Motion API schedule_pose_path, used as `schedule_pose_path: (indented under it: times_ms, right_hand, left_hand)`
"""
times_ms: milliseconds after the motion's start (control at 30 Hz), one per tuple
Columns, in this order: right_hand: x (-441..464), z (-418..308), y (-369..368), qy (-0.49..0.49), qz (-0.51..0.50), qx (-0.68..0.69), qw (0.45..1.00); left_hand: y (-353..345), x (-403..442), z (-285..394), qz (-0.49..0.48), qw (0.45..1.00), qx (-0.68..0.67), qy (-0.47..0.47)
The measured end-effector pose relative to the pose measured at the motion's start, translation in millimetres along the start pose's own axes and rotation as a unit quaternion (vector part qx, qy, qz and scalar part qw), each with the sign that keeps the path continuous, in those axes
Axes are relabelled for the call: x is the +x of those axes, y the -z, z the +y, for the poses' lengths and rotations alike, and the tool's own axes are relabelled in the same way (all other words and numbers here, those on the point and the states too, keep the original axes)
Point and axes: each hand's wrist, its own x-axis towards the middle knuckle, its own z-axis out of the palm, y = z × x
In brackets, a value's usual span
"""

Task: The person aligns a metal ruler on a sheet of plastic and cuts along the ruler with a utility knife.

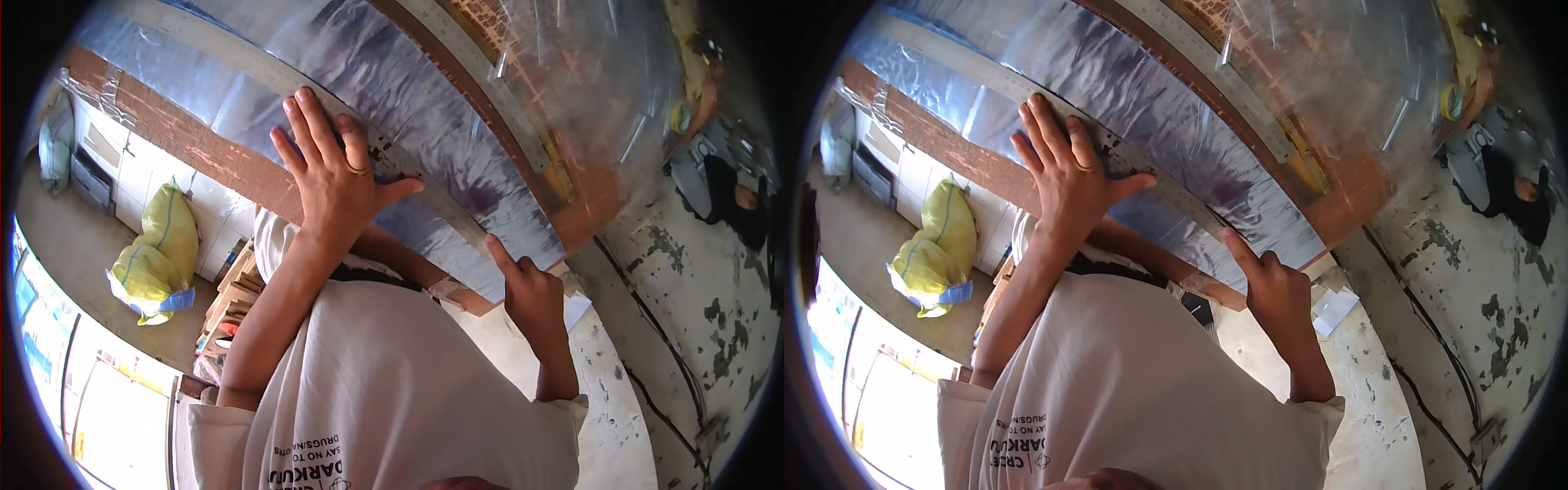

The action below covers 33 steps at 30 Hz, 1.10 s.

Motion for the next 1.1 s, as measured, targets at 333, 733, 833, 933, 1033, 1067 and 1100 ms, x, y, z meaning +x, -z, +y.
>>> schedule_pose_path:
  times_ms: [333, 733, 833, 933, 1033, 1067, 1100]
  right_hand:
    - [-10.5, -2.4, -11.9, -0.098, 0.293, 0.287, 0.907]
    - [36.3, -78.9, -113.9, -0.109, 0.43, 0.237, 0.864]
    - [33.9, -86.2, -121.8, -0.148, 0.424, 0.21, 0.869]
    - [34.6, -92.5, -118.8, -0.156, 0.443, 0.227, 0.853]
    - [45.5, -105.5, -117.5, -0.109, 0.496, 0.259, 0.821]
    - [51.4, -111.2, -118.2, -0.082, 0.513, 0.274, 0.809]
    - [58.5, -119.1, -119.0, -0.081, 0.519, 0.279, 0.804]
  left_hand:
    - [2.7, -4.4, -1.3, -0.001, 1.0, -0.011, -0.019]
    - [22.1, -19.8, -12.3, -0.018, 0.999, -0.018, -0.039]
    - [27.9, -23.0, -24.6, -0.031, 0.998, 0.012, -0.062]
    - [36.8, -25.6, -40.9, -0.025, 0.995, 0.004, -0.092]
    - [56.3, -18.2, -73.8, -0.012, 0.973, -0.177, -0.146]
    - [67.0, -17.0, -87.7, -0.121, 0.968, -0.219, -0.03]
    - [80.9, -15.7, -98.6, -0.227, 0.936, -0.254, 0.087]
